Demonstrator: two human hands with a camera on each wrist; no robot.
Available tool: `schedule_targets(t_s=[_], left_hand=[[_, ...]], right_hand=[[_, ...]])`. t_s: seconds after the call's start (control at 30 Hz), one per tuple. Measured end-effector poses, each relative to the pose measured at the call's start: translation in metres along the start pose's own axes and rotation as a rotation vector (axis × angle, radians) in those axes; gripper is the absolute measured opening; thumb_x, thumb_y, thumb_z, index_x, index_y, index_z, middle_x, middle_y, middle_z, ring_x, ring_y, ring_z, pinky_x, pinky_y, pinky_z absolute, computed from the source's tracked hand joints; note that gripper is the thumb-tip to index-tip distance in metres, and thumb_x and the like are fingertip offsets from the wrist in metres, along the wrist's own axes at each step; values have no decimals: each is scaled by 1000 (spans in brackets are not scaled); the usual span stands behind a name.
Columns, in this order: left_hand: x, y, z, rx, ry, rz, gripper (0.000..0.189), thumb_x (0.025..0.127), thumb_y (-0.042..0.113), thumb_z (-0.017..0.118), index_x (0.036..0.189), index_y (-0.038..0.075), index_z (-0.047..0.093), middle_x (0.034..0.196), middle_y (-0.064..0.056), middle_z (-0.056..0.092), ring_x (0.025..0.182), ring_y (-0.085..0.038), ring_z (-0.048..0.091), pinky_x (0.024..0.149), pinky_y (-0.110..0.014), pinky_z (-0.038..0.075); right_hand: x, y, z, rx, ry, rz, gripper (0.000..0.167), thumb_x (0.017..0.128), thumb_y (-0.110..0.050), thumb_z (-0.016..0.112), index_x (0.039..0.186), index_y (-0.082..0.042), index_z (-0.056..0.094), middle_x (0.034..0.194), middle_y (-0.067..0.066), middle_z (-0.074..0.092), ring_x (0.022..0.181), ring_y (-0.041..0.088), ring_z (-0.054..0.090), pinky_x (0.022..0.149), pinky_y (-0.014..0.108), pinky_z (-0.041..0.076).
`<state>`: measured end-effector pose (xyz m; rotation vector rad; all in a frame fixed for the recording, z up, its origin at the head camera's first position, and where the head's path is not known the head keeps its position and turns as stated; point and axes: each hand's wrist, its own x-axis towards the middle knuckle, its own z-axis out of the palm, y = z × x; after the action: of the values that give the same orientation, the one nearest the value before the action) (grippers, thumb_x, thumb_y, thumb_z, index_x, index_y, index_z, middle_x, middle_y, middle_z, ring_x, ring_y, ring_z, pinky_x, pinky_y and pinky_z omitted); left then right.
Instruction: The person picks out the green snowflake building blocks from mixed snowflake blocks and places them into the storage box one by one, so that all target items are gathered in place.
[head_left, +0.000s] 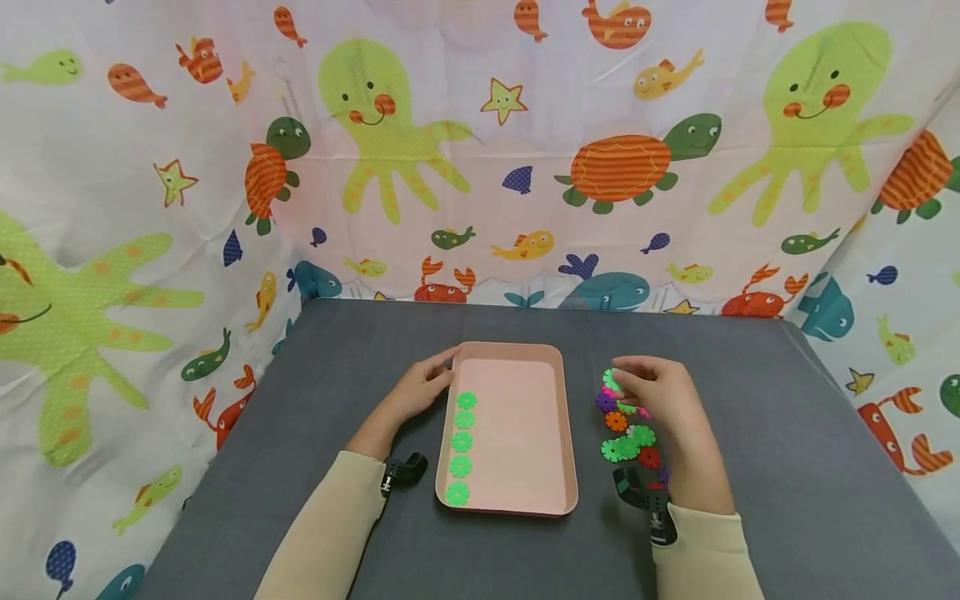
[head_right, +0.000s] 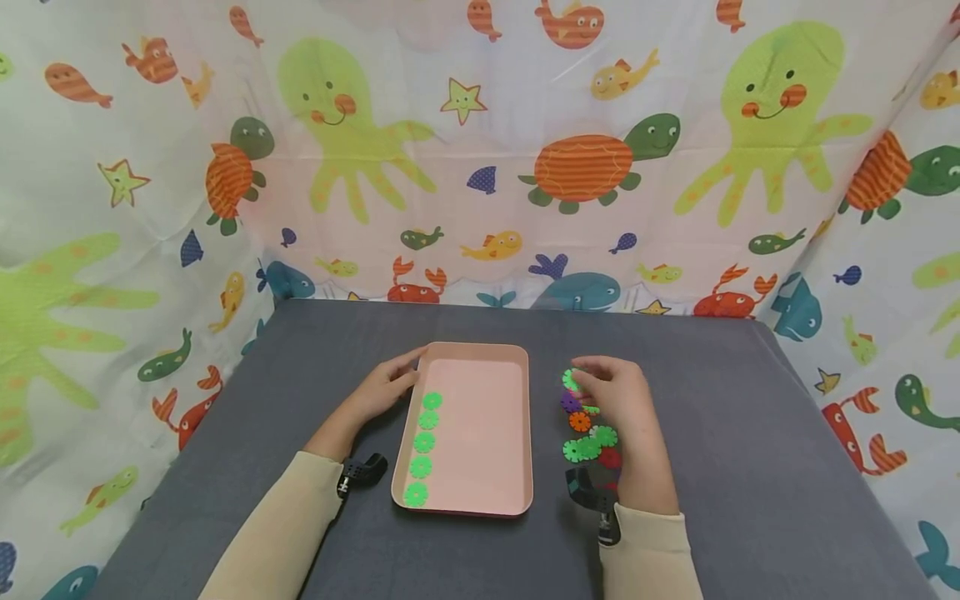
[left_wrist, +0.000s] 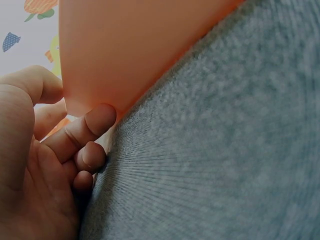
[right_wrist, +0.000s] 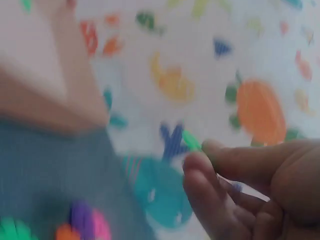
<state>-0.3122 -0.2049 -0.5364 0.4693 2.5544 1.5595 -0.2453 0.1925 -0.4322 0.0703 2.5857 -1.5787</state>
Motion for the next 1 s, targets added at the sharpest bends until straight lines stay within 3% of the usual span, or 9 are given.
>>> schedule_targets(t_s=[0.1,0.2,0.33,0.53,0.73,1.0], left_hand=[[-1,-1,0,2,-6,-2,52,107,20,55,158,22,45,72,-4,57,60,-17,47,61,-32,39],[-1,-1,0,8,-7,-2,52,107,21,55,158,22,44,71,-5,56,60,-18,47,62,-32,39],[-1,-1,0,16,-4,-4,52,107,22,55,158,24,45,70,-5,55,61,-18,47,62,-33,39],[-1,2,0,9,1,-7,52,107,20,55,158,24,45,70,-5,55,59,-17,46,61,-32,38],[-2,4,1,-3,16,4,51,107,18,55,157,22,47,69,-6,53,57,-17,43,60,-34,37],[-1,3,-1,-5,12,-5,51,107,18,55,157,24,47,72,-5,55,61,-17,46,62,-32,38]], right_hand=[[-6,-18,15,80,-123,-68,41,102,-15,66,140,0,62,124,20,67,97,28,73,83,36,58],[-10,-29,36,86,-276,-152,40,97,-6,70,137,1,65,117,19,67,99,34,72,87,42,57],[-13,-36,70,9,-462,-238,34,89,0,77,122,2,73,95,11,68,85,29,72,80,42,59],[-22,-38,120,-145,-677,-237,21,81,2,84,98,-3,75,74,5,64,66,16,63,64,31,55],[-29,-32,146,-296,-751,-246,20,76,-1,89,89,-8,75,68,1,63,57,11,54,54,27,45],[-32,-31,154,-383,-745,-273,23,75,-2,90,89,-12,74,69,-1,62,60,11,55,55,27,45]])
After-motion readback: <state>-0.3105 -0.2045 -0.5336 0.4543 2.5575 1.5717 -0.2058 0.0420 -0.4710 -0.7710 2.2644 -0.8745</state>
